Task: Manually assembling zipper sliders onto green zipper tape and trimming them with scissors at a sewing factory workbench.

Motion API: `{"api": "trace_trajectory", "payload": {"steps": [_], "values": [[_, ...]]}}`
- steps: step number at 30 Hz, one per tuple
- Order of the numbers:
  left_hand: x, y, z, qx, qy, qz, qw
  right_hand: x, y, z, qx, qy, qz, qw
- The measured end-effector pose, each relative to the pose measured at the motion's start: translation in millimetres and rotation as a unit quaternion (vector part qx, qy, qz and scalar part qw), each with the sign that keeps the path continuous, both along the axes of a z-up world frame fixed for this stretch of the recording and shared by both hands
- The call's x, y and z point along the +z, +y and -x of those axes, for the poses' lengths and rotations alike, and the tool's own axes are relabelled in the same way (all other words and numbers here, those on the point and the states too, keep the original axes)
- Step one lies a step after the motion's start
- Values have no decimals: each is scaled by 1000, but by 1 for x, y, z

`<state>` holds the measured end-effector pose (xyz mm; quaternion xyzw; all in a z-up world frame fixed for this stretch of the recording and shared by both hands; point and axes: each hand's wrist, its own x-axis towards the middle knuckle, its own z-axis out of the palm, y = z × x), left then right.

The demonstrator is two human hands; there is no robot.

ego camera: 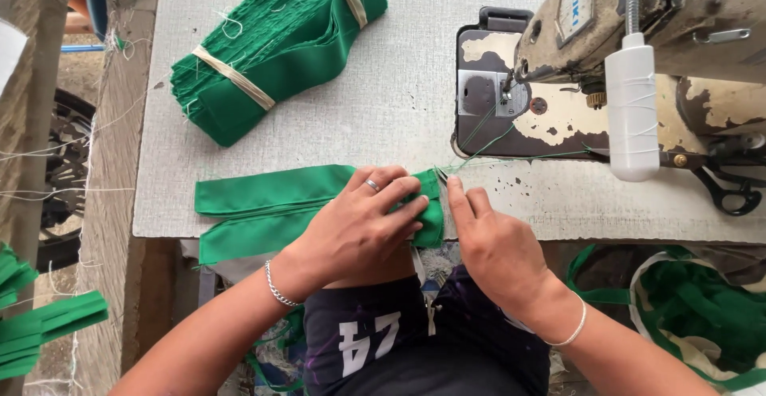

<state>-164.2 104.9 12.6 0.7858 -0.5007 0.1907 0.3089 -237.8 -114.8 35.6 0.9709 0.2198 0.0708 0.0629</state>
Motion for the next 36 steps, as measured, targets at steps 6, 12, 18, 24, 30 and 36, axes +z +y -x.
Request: {"api": "trace_trajectory", "payload": {"steps": [6,12,18,24,30,36], "values": [[1,3,1,-2,-1,-2,1000,-7,7,-8,36,-20,45,998],[2,11,3,-10,36,9,999,-8,-58,-22,-20,-90,42,995],[11,8,2,-46,185,37,981,-5,-66,3,-140,-189,21,972],[5,-4,0,28,129,-27,991,-10,-12,22,-29,-96,-143,985],[13,-19,-34,-78,115,-26,990,-27,-183,19,-194,-149,-107,964],[5,-45,-71,-168,81,-110,976,-36,-316,27,-89,-142,-30,985]]}}
